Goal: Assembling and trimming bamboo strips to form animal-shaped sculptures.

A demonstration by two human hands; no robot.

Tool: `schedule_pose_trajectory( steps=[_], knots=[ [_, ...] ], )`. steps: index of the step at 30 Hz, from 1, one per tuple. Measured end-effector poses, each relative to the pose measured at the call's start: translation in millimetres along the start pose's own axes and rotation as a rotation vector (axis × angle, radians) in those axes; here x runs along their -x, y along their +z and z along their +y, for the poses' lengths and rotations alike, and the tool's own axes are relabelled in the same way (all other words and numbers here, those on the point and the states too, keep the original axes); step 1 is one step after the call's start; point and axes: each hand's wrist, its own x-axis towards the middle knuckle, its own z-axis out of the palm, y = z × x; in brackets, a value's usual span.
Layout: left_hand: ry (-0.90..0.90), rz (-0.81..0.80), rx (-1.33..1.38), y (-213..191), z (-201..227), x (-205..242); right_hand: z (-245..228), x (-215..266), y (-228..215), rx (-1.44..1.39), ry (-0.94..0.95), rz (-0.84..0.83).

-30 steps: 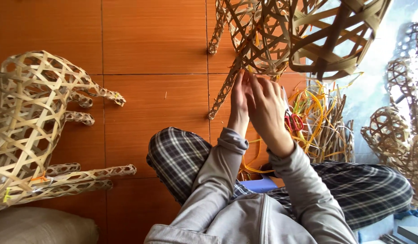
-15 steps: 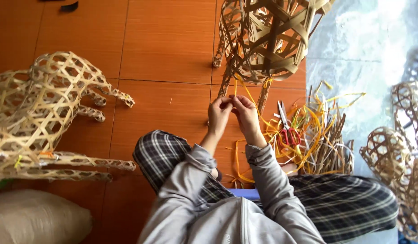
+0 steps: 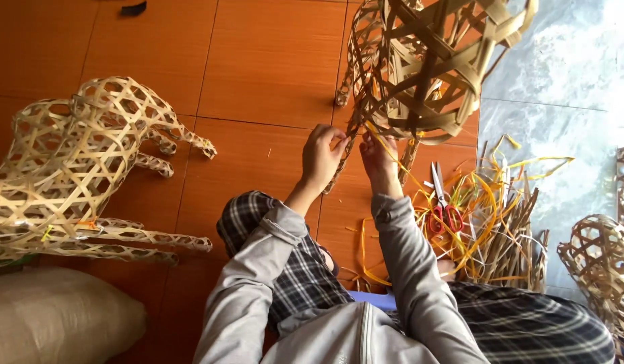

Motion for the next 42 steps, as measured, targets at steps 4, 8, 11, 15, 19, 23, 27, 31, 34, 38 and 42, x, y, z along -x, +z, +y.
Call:
schedule_pose_trajectory(
  steps=[4,8,11,15,19,23,27,31,34,38,42],
  knots=[
    [-0.050,-0.063,0.041,2,-1,5,11,-34,-25,0.001,0.009,-0.002],
    [-0.078,-0.077,0.027,1,8,3,9,-38,-22,0.099,0.107,-0.071],
    [-0.039,-0.059,-0.062,4,9,4,-7,-19,4,0.166,0.209,-0.041],
    [-0.012,-0.045,-0.136,8,12,4,-12,-19,-8,0.211,0.255,-0.067],
    [0.082,-0.042,-0.220,16,8,7,-12,-19,-19,0.183,0.292,-0.160],
    [0.193,-0.021,-0.246,22,3,11,-22,0,17,0.249,0.329,-0.094],
    [0.222,-0.009,-0.282,28,-9,17,-25,0,15,0.254,0.317,-0.148],
    [0.290,-0.039,-0.371,34,-19,24,-25,-1,12,0.238,0.328,-0.120],
    [0.314,-0.038,-0.403,32,-18,26,-25,0,13,0.247,0.331,-0.103],
    [0.343,-0.014,-0.477,32,-20,26,-19,-5,5,0.245,0.324,-0.144],
    [0.364,-0.008,-0.478,34,-19,26,-20,-2,10,0.256,0.327,-0.095]
  ],
)
